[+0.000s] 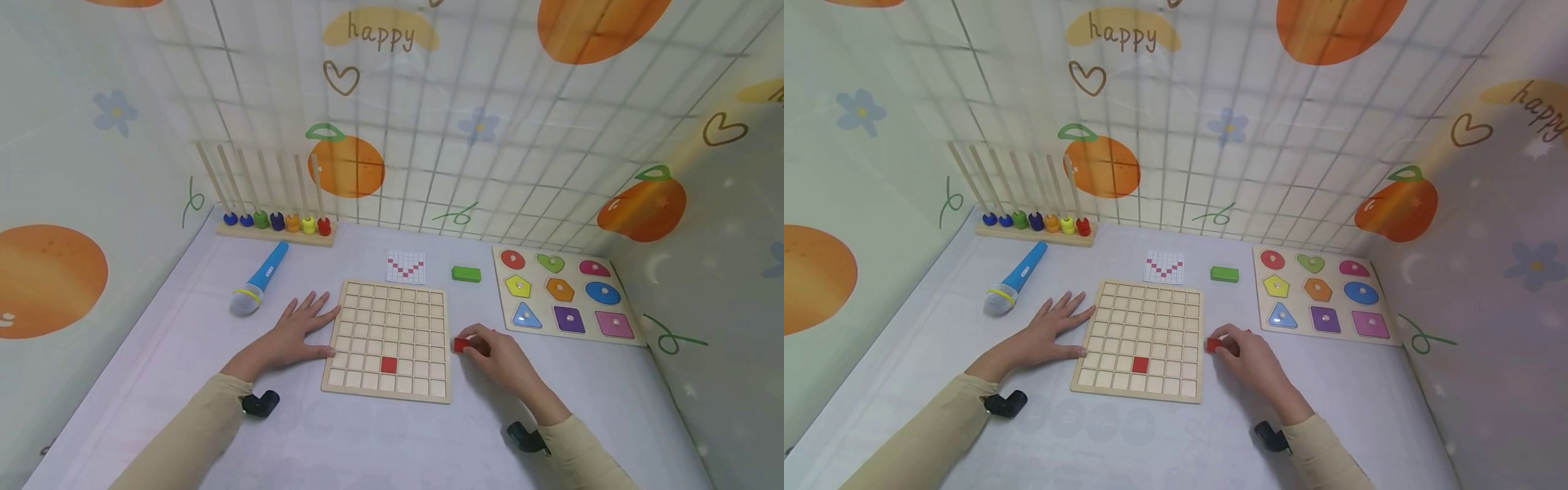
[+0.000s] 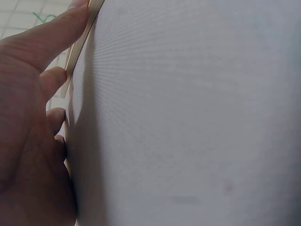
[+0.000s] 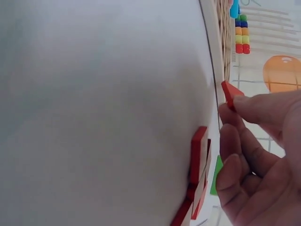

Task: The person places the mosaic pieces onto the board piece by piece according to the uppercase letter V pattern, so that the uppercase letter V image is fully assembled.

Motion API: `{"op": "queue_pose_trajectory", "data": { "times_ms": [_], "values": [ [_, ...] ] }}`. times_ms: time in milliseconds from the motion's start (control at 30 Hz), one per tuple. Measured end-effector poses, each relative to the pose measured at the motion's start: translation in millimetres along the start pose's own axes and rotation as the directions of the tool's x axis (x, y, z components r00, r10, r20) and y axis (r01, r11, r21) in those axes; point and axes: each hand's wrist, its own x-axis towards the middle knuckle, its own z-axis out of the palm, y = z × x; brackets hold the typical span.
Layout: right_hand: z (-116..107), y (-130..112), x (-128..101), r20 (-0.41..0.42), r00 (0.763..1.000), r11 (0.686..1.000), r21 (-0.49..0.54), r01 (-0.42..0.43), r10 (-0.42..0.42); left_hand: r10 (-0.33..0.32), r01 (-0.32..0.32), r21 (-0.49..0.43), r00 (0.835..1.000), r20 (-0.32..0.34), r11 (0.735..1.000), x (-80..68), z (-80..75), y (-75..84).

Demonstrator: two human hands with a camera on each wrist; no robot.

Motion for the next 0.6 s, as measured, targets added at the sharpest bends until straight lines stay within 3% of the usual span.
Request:
{"op": "queue_pose_trajectory", "data": {
  "times_ms": [600],
  "values": [
    [10, -30, 6, 0.013, 1.0, 0.991, 0.135, 0.006, -0.007, 0.0, 0.0, -0.007, 1.0, -0.002, 1.0, -0.7, -0.6, 0.0]
  ]
}}
